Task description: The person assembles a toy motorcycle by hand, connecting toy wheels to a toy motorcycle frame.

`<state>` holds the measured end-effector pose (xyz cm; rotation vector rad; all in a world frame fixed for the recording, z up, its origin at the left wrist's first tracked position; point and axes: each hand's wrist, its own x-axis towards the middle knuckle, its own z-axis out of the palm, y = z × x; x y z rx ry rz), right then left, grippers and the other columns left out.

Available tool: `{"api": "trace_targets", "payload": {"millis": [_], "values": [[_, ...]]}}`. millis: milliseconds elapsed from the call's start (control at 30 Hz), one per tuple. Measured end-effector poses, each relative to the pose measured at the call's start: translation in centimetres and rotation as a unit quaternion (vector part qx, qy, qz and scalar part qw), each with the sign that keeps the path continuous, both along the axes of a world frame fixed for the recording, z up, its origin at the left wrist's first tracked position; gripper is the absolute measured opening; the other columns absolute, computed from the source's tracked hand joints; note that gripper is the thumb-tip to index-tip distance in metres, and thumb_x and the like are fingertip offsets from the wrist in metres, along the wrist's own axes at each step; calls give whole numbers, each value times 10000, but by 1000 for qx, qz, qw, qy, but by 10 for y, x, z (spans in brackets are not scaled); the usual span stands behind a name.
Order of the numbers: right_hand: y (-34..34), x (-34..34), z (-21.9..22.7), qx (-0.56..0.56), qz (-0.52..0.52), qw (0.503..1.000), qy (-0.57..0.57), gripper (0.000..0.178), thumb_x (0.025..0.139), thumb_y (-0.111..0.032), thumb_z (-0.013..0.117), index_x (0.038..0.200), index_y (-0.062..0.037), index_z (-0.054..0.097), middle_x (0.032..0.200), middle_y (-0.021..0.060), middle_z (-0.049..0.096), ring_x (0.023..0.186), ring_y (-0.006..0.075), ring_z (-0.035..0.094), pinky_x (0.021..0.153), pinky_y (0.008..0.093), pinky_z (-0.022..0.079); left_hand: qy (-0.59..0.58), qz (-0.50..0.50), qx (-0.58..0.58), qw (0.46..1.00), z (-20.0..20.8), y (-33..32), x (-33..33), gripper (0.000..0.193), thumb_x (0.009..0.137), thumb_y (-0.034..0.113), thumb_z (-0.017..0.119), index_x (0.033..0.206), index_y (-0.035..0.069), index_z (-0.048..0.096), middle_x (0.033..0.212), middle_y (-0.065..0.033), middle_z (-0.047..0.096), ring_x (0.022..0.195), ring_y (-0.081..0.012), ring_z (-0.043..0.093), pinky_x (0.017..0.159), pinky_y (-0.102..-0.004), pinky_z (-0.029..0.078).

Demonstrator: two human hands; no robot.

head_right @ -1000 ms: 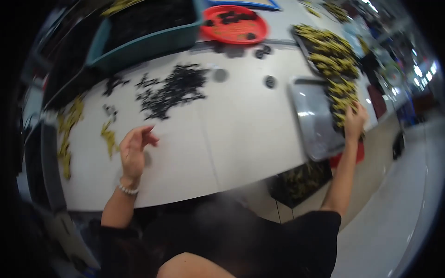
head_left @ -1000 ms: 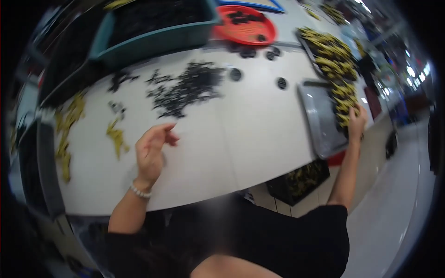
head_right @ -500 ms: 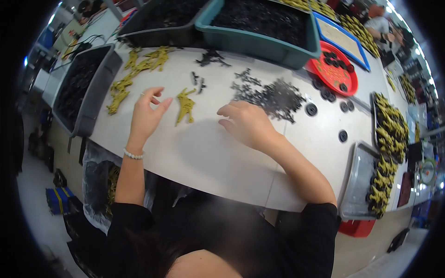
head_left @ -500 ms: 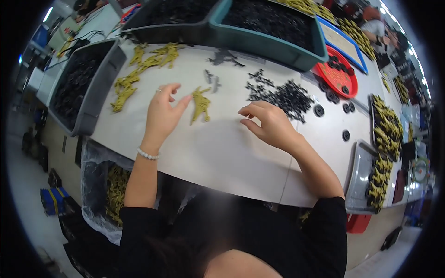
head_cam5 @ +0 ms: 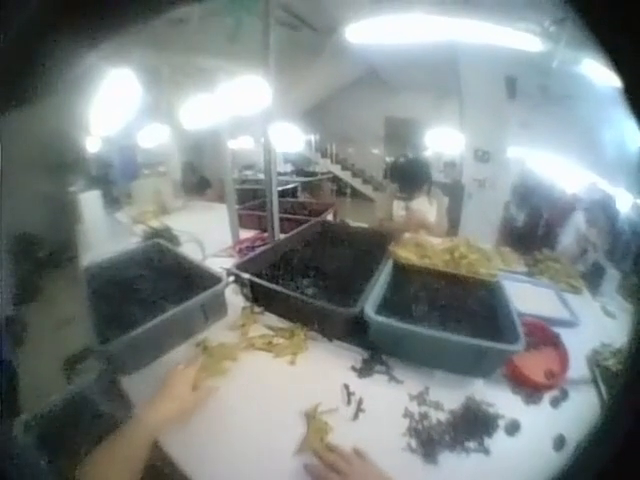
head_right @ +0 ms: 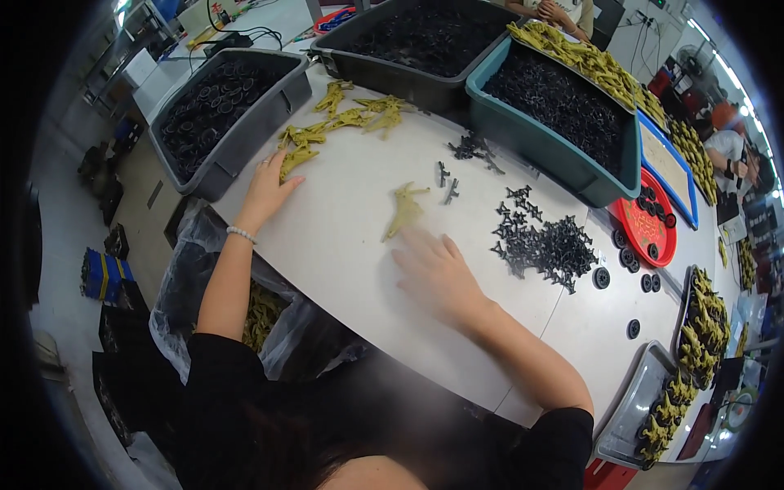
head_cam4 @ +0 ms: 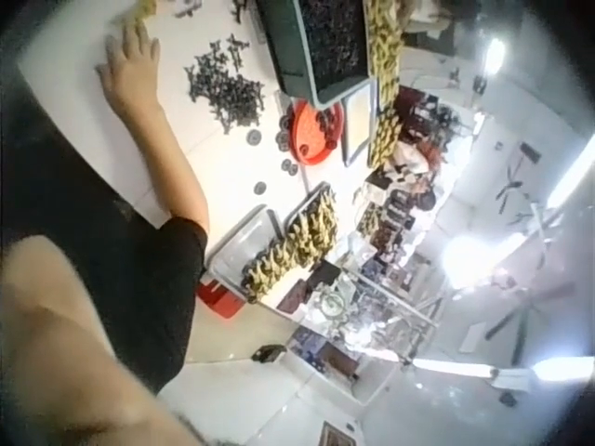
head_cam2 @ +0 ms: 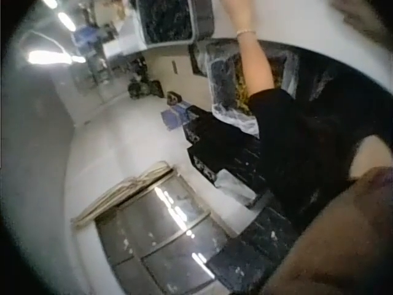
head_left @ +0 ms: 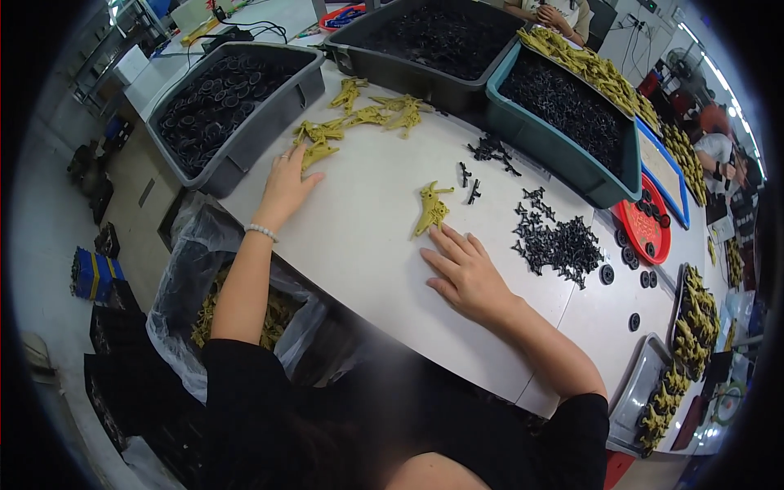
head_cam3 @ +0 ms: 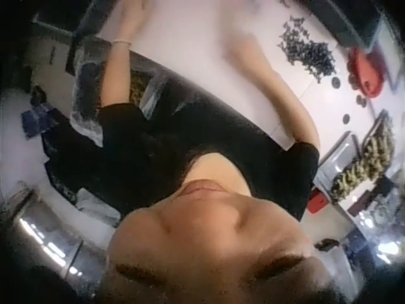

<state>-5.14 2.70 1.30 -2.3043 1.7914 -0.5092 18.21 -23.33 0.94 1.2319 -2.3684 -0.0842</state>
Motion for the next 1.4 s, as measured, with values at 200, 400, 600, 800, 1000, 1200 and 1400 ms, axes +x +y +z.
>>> {"api": "trace_targets", "payload": {"millis": [200, 400, 600, 800, 1000, 1200, 1400], "values": [[-22, -6, -3, -4, -34, 999, 9, 445, 832, -281, 573, 1221, -75, 505, 1409, 168, 302, 1308, 336, 270, 1032, 498, 251, 51, -70, 38, 995, -4, 27, -3, 404, 724, 97, 664, 1092, -33, 556, 1042, -169, 580, 986, -332, 523, 870, -368, 432], [-27, -16, 23, -23, -78, 975, -206, 427, 830, -134, 598, 1237, -68, 486, 1334, 152, 401, 1191, 284, 429, 965, 373, 367, 398, -172, 345, 832, 12, 84, -25, 303, 824, 49, 576, 1115, -30, 541, 1009, -147, 610, 926, -246, 600, 770, -342, 515], [21, -37, 46, 67, -157, 841, -514, 344, 865, -111, 587, 1180, -9, 493, 1063, 64, 568, 952, 135, 564, 856, 266, 441, 464, -250, 747, 405, 39, 153, -96, 360, 884, 61, 473, 1240, 19, 444, 1075, -147, 584, 991, -239, 588, 812, -386, 524], [101, -59, 38, -78, -245, 815, -520, 388, 786, -101, 679, 1110, -6, 488, 968, 65, 580, 872, 125, 561, 775, 260, 454, 403, -257, 807, 347, 40, 202, -164, 339, 890, 68, 490, 1223, 26, 442, 1117, -142, 564, 1012, -239, 580, 864, -423, 500], [131, -66, 45, -115, -259, 933, -223, 361, 645, -34, 759, 962, -15, 586, 786, 66, 588, 686, 157, 571, 641, 265, 463, 319, -268, 815, 403, 30, 218, -200, 310, 885, 89, 532, 1167, -8, 448, 1075, -144, 578, 892, -213, 621, 803, -344, 529], [143, -54, 21, -139, -250, 858, -426, 278, 752, -98, 688, 993, -14, 576, 905, 86, 629, 743, 169, 594, 643, 293, 478, 310, -380, 671, 556, 24, 233, -189, 505, 825, 191, 650, 1225, -13, 421, 1049, -139, 574, 940, -204, 582, 780, -317, 496], [148, -57, 24, -25, -238, 536, -810, 246, 903, -229, 517, 969, 5, 550, 876, 168, 614, 739, 195, 597, 679, 289, 480, 218, -518, 106, 820, 36, 229, -195, 699, 701, 245, 755, 1268, 23, 411, 1084, -156, 544, 1005, -288, 543, 867, -376, 435]]}}
